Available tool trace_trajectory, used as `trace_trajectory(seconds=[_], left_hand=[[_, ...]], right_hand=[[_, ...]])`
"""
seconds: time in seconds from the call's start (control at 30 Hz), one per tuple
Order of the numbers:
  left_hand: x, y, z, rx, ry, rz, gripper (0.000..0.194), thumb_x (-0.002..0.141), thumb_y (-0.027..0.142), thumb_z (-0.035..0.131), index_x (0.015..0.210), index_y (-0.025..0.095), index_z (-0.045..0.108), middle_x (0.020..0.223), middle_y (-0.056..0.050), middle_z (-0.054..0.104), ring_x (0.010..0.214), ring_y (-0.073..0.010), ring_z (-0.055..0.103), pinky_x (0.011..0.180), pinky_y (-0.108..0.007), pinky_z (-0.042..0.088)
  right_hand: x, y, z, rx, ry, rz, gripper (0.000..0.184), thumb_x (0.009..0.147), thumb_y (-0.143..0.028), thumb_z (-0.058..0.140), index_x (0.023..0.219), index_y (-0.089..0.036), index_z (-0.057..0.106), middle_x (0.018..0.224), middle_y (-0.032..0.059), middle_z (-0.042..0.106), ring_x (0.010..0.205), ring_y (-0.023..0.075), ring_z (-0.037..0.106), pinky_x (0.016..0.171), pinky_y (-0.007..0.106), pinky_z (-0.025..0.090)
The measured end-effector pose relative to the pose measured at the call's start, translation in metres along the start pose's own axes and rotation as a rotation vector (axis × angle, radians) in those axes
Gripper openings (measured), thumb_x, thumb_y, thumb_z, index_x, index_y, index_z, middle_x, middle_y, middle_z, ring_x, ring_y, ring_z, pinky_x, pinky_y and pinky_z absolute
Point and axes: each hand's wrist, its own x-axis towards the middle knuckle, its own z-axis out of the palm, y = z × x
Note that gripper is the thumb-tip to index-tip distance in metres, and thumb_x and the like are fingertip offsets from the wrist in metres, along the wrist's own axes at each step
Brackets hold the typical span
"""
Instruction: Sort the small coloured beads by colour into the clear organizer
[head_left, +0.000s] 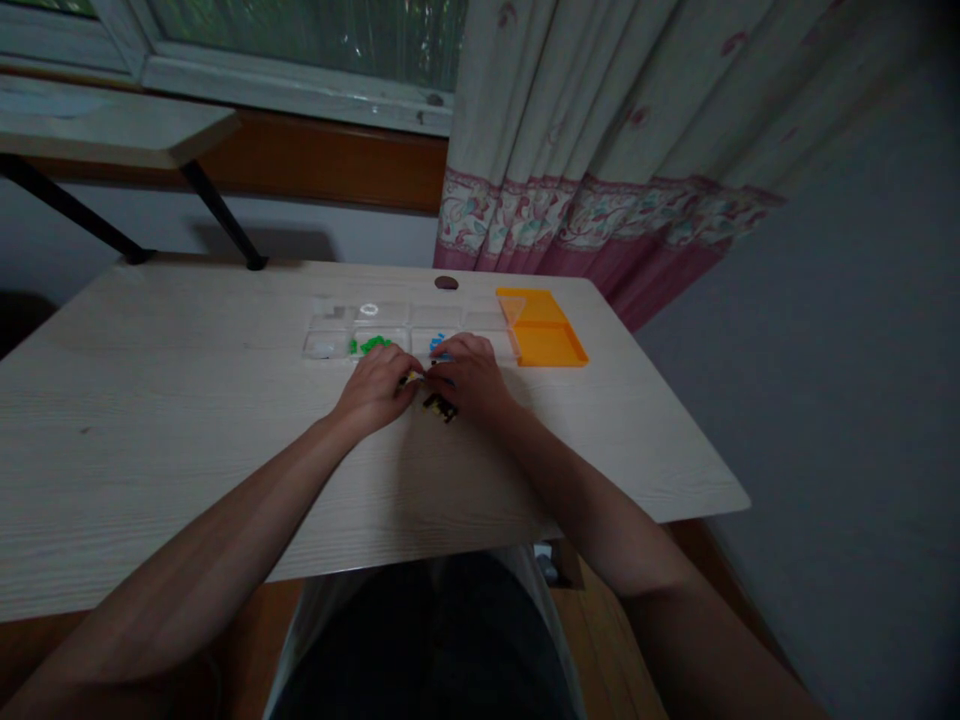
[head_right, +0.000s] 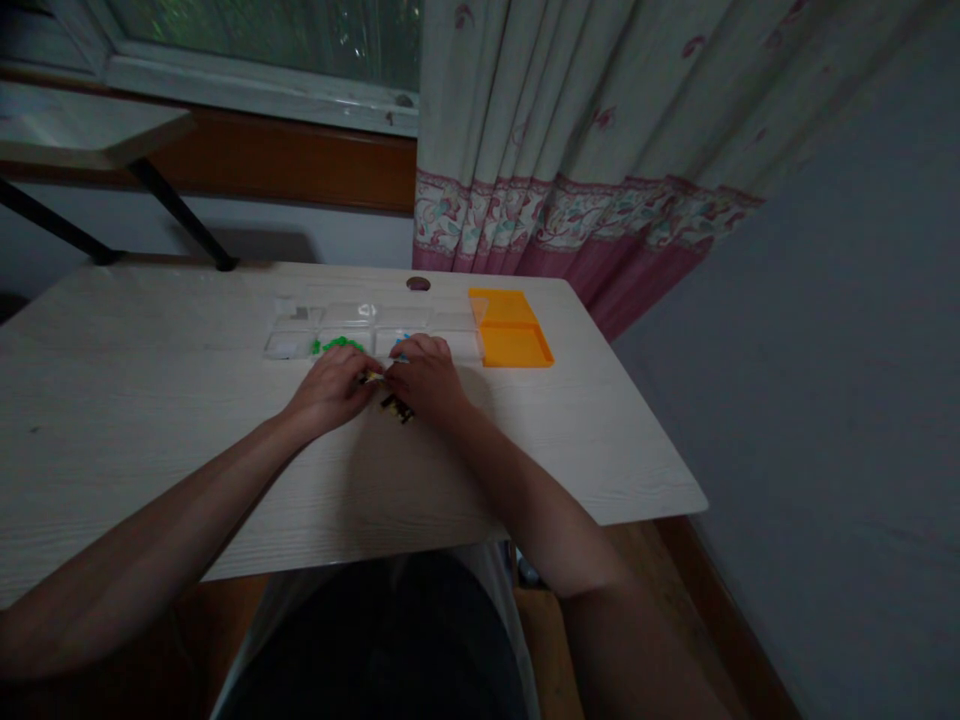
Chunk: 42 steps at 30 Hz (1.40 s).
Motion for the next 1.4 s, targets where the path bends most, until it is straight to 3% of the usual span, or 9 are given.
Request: trace_trajectory(seconds=[0.3,0.6,0.77,0.93,1.1,1.3,1.4], left_hand=[[0.000,0.000,0.000,0.010,-0.008,-0.009,0.018,0.082,0.023,0.065,0.100,0.022,0.063,0.095,-0.006,0.058,0.096,-0.0244,0.051,0.088,-0.040,0.042],[0.000,0.001,0.000,-0.001,-0.031,-0.019,0.018,0.086,0.034,0.065,0.099,0.022,0.066,0.093,-0.006,0.058,0.095,-0.0241,0.051,0.088,-0.040,0.041],[0.000,0.000,0.000,-0.021,-0.048,0.016,0.011,0.088,0.031,0.062,0.095,0.023,0.067,0.094,-0.006,0.058,0.096,-0.0234,0.051,0.086,-0.038,0.041],[0.001,0.000,-0.001,-0.024,-0.044,0.019,0.011,0.090,0.029,0.058,0.090,0.021,0.065,0.092,-0.006,0.058,0.093,-0.0236,0.051,0.084,-0.038,0.041],[0.001,-0.001,0.000,-0.023,-0.040,0.016,0.009,0.090,0.027,0.058,0.089,0.020,0.063,0.091,-0.007,0.058,0.092,-0.0238,0.051,0.084,-0.039,0.042],[0.001,-0.001,0.001,-0.017,-0.032,0.015,0.011,0.091,0.028,0.057,0.089,0.020,0.063,0.090,-0.007,0.058,0.091,-0.0239,0.051,0.083,-0.039,0.042],[0.001,-0.001,0.002,-0.016,-0.039,0.008,0.012,0.091,0.029,0.056,0.090,0.020,0.064,0.089,-0.006,0.058,0.091,-0.0239,0.051,0.084,-0.039,0.042]], right_hand=[[0.002,-0.001,0.003,0.047,0.020,0.030,0.009,0.087,-0.026,0.068,0.087,-0.027,0.077,0.111,0.0029,0.069,0.111,0.0242,0.049,0.095,0.042,0.033],[0.004,0.027,0.013,0.125,0.325,0.307,0.012,0.088,-0.034,0.067,0.086,-0.026,0.077,0.101,0.0044,0.069,0.105,0.0233,0.053,0.094,0.040,0.038],[0.003,0.035,0.016,0.070,0.370,0.394,0.017,0.090,-0.033,0.064,0.087,-0.024,0.077,0.102,0.0063,0.068,0.106,0.0251,0.051,0.097,0.043,0.036],[0.004,0.036,0.021,0.062,0.402,0.381,0.017,0.091,-0.033,0.061,0.087,-0.026,0.077,0.099,0.0050,0.068,0.104,0.0251,0.051,0.096,0.044,0.036],[0.004,0.034,0.012,0.027,0.357,0.363,0.019,0.093,-0.033,0.059,0.090,-0.025,0.076,0.099,0.0057,0.068,0.102,0.0244,0.052,0.093,0.041,0.036],[-0.002,0.026,-0.014,-0.039,0.133,0.256,0.024,0.091,-0.043,0.063,0.083,-0.025,0.076,0.086,0.0051,0.070,0.092,0.0240,0.052,0.086,0.040,0.033],[-0.006,0.025,-0.022,-0.116,0.025,0.237,0.022,0.090,-0.040,0.065,0.079,-0.025,0.077,0.084,0.0073,0.070,0.090,0.0247,0.051,0.082,0.040,0.032]])
